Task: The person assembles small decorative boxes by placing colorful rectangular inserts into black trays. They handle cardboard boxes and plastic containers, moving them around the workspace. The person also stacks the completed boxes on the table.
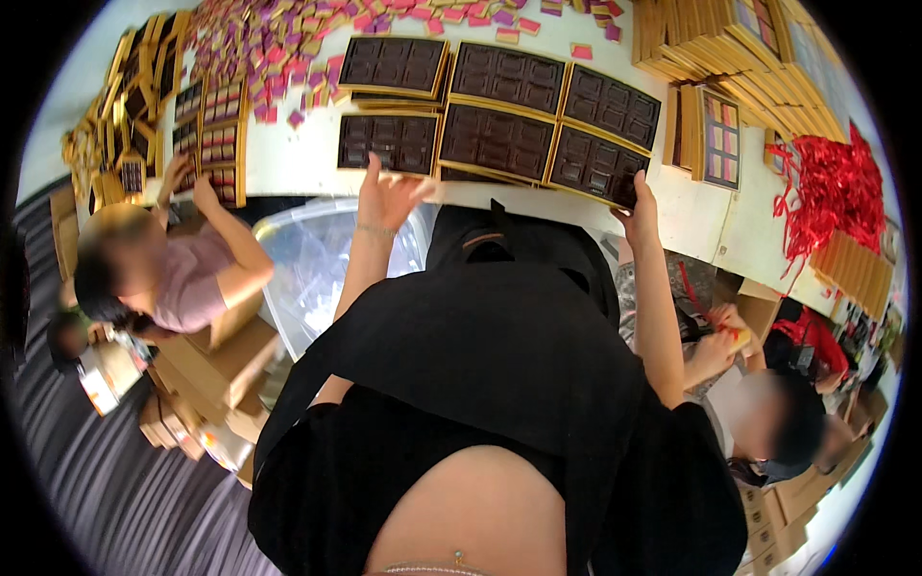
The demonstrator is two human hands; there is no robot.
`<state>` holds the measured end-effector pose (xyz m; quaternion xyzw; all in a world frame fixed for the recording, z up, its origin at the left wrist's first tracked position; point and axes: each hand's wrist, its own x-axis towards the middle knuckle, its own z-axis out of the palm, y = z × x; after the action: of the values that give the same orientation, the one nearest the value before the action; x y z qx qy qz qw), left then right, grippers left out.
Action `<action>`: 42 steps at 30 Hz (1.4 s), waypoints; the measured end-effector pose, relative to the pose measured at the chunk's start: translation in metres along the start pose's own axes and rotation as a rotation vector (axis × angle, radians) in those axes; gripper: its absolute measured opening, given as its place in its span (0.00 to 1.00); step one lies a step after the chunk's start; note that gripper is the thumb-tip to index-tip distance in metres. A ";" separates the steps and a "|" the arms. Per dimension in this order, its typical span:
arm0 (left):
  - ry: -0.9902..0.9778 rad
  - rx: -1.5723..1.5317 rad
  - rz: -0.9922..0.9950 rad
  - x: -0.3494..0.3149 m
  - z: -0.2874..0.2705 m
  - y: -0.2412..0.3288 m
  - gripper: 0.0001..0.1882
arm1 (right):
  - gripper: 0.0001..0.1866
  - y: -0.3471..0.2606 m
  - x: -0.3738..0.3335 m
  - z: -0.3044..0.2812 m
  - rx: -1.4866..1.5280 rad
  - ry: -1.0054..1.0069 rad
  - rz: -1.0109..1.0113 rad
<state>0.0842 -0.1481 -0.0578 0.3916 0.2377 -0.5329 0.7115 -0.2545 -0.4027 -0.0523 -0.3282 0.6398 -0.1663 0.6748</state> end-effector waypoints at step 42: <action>0.032 1.330 0.773 0.162 0.167 0.189 0.18 | 0.18 -0.149 0.204 0.344 -1.606 -0.234 -1.232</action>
<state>0.3011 -0.3526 -0.0254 0.7999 -0.2762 -0.2716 0.4583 0.1347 -0.5639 -0.1204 -0.9705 0.2123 0.0268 0.1108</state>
